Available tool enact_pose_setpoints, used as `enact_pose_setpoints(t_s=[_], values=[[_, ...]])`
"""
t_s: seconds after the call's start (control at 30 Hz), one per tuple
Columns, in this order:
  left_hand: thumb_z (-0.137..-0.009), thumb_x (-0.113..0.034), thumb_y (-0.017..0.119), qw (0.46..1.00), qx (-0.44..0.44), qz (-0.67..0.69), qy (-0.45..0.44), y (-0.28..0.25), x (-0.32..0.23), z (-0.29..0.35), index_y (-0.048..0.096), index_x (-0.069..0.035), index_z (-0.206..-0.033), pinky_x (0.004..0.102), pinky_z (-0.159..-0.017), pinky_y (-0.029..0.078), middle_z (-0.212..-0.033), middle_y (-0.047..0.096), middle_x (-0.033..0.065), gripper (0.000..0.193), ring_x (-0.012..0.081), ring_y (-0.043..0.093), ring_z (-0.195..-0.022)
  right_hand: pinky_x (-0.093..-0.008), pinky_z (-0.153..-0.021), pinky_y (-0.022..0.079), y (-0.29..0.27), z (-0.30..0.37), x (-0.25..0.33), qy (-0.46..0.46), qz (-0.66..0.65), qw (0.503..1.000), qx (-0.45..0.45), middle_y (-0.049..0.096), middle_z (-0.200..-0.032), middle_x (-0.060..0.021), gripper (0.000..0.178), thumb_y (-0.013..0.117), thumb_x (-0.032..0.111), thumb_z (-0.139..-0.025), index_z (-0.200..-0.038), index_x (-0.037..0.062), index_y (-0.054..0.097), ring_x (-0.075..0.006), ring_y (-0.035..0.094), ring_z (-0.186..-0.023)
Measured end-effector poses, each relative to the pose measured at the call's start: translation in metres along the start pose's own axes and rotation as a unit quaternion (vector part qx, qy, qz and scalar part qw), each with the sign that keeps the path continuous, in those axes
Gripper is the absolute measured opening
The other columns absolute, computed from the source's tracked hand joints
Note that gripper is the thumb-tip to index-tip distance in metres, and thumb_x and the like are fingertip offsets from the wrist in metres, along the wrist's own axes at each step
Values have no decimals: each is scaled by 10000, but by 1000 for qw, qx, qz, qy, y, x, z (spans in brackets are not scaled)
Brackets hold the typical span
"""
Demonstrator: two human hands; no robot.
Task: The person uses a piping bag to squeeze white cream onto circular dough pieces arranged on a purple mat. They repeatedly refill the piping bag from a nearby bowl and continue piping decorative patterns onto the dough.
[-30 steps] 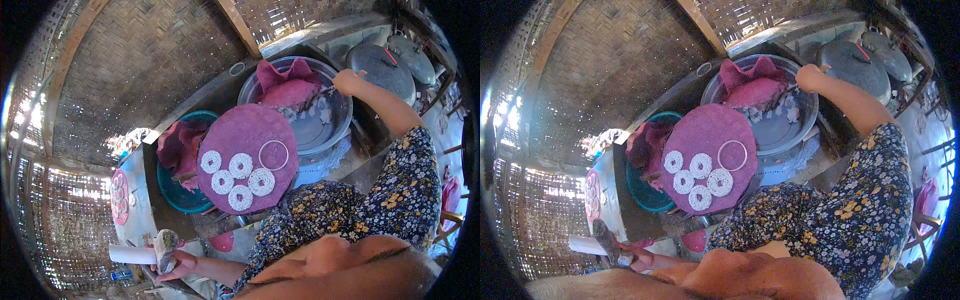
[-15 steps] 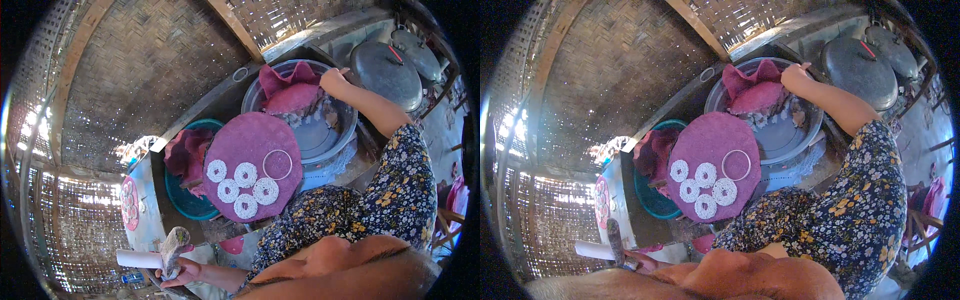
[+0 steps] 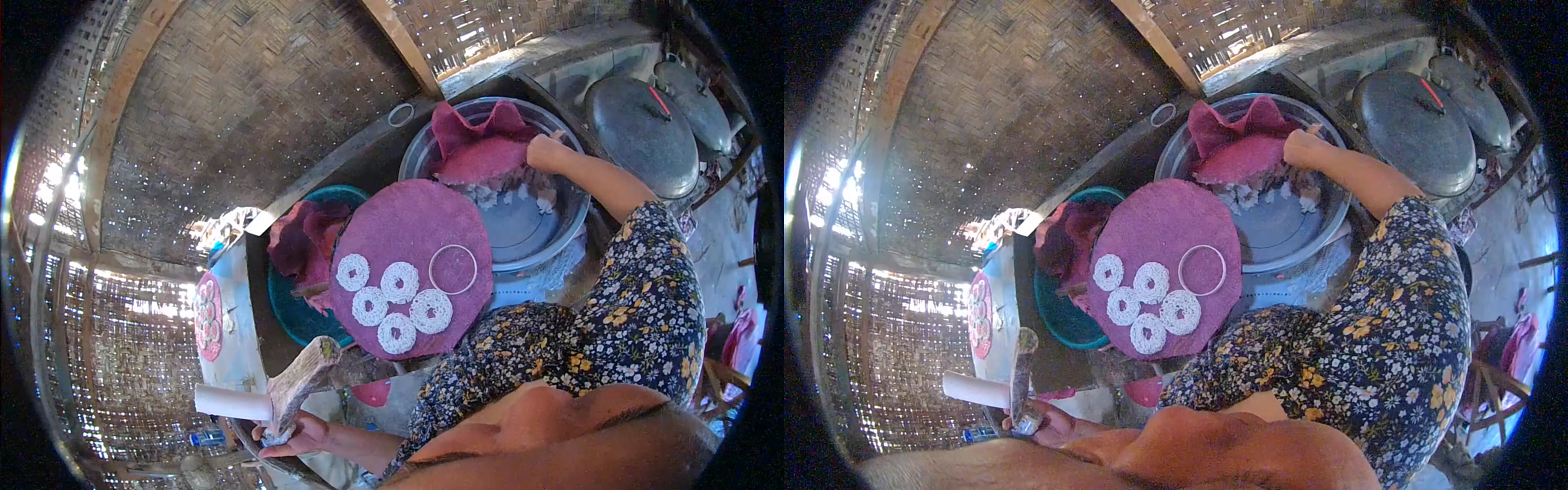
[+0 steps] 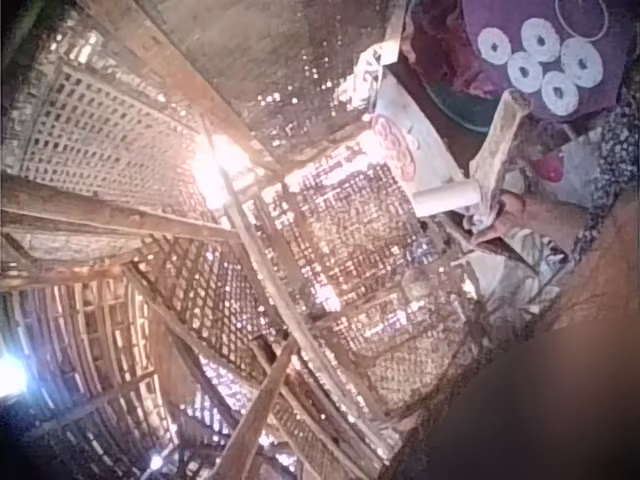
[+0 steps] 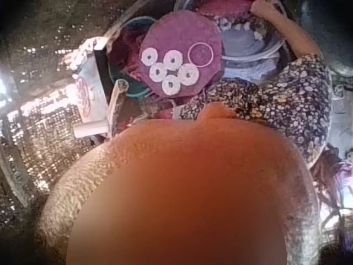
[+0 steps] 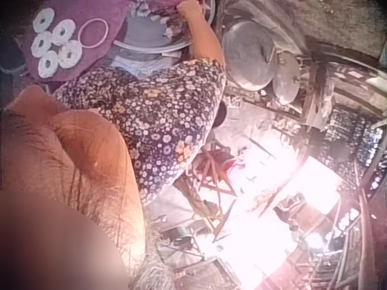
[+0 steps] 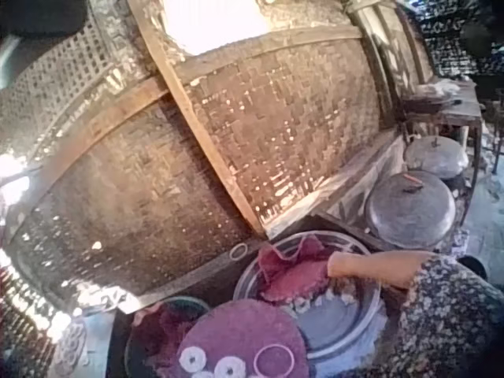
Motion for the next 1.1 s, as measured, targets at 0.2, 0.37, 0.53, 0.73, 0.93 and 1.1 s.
enact_pose_setpoints(t_s=[0.2, 0.37, 0.53, 0.73, 0.93, 1.1], values=[[-814, -225, 576, 998, 58, -22, -31, 18, 17, 3, 548, -31, -1027, 462, -1010, 277, -1069, 591, 51, 290, 232, 479, -1102, -385, -579, 477, -43, 39, -4, 31, -67, 997, 30, 629, -706, -112, 116, 588, 153, -633, -688, 82, 660, -268, 617, -685], [-744, -317, 664, 999, 6, 25, -40, 10, 16, 6, 573, -110, -942, 503, -1021, 195, -1200, 462, 134, 300, 310, 319, -1199, -405, -586, 493, -28, 42, -25, 15, -84, 996, -10, 633, -707, -139, 118, 604, 104, -579, -673, 59, 658, -307, 622, -660], [-711, -331, 697, 974, -148, -107, 132, -18, -11, 13, 575, -149, -901, 516, -1036, 110, -1304, 366, 170, 290, 321, 220, -1267, -395, -576, 473, -20, 49, -2, -40, -54, 993, 101, 625, -714, -116, 124, 623, 122, -591, -697, 63, 647, -265, 617, -705], [-708, -353, 692, 993, -76, -61, 60, -19, -10, 13, 570, -155, -911, 516, -1036, 108, -1312, 361, 172, 309, 305, 218, -1275, -400, -555, 481, -32, 56, 7, -105, -48, 986, 120, 618, -652, -118, 188, 640, 124, -490, -671, 76, 660, -295, 618, -631], [-705, -375, 686, 999, -33, -38, -13, -7, 3, 9, 564, -160, -921, 515, -1036, 106, -1320, 355, 175, 328, 289, 216, -1282, -401, -575, 488, -28, 62, 30, -110, -63, 977, 172, 630, -693, -139, 198, 620, 129, -499, -678, 60, 668, -309, 618, -652], [-735, -394, 663, 995, 51, -49, -70, 37, 21, 20, 573, -116, -917, 496, -941, 358, -1195, 466, 165, 344, 338, 411, -1122, -395, -593, 491, -33, 59, 38, -131, -80, 975, 161, 633, -692, -135, 192, 602, 164, -521, -666, 58, 669, -302, 619, -660]])
Point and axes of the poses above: each hand's wrist, its own z-axis away from the middle knuckle, its own y-axis out of the palm, x = y × z, the point moved 7 cm from there along -z, towards the middle knuckle
